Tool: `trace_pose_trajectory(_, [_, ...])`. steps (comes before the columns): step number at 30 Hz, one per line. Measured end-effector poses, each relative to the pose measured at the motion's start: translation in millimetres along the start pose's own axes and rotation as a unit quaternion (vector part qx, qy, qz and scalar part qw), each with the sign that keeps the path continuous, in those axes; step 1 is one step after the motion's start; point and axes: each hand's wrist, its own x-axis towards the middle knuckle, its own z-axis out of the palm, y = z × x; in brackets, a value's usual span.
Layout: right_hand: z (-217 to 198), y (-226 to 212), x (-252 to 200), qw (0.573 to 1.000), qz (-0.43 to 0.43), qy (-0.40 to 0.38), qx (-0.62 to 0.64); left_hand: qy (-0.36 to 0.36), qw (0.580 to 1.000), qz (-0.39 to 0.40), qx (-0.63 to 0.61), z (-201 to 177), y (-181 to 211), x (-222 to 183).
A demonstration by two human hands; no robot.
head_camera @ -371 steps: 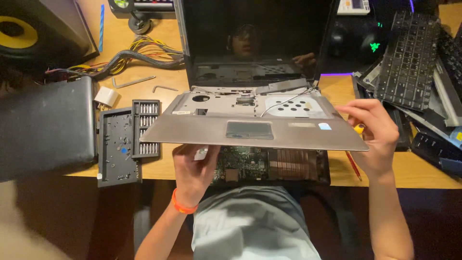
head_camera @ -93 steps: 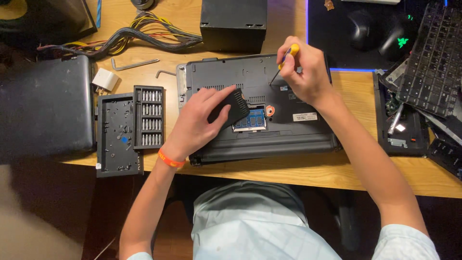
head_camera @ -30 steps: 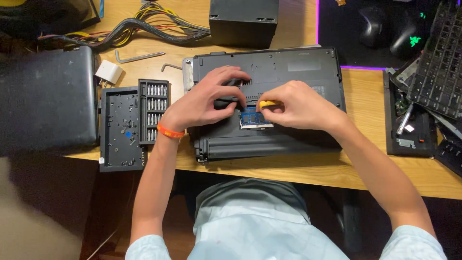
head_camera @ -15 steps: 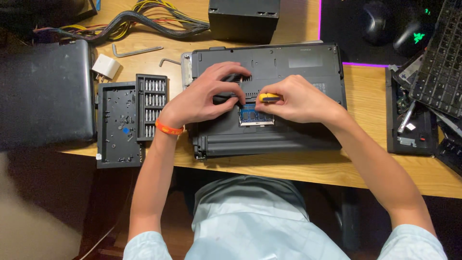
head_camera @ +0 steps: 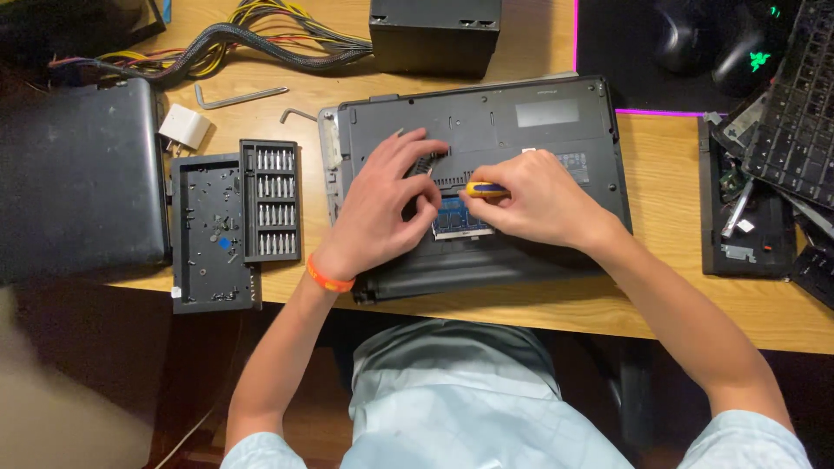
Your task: Disassembling a laptop and removing components such as RAM modules.
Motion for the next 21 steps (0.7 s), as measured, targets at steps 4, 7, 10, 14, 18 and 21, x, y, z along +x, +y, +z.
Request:
trace_pose_trajectory(4, [2.5, -2.4, 1.1, 0.998, 0.036, -0.05, 0.002, -0.032, 0.999, 0.006, -0.022, -6.8, -2.3, -1.5])
trace_pose_trajectory(7, [6.6, -1.1, -1.4, 0.999, 0.016, -0.023, -0.019, -0.041, 0.999, 0.018, -0.026, -6.4, -3.5, -0.8])
trace_pose_trajectory(10, [10.9, 0.5, -1.9, 0.999, 0.016, -0.015, -0.042, -0.041, 0.999, 0.025, -0.021, -4.9, -5.1, -1.6])
trace_pose_trajectory(14, [13.4, 2.4, -1.5, 0.998, -0.02, 0.004, -0.067, -0.04, 0.999, 0.031, -0.02, -4.8, -3.3, -1.9])
trace_pose_trajectory(18, [11.5, -0.4, 0.2, 0.998, -0.003, -0.009, -0.068, -0.035, 0.999, 0.031, -0.015, -4.6, -2.3, -1.1])
trace_pose_trajectory(21, [13.0, 3.0, 1.0, 0.997, -0.009, -0.009, -0.072, -0.038, 0.999, 0.029, -0.014, -5.4, -1.9, -1.1])
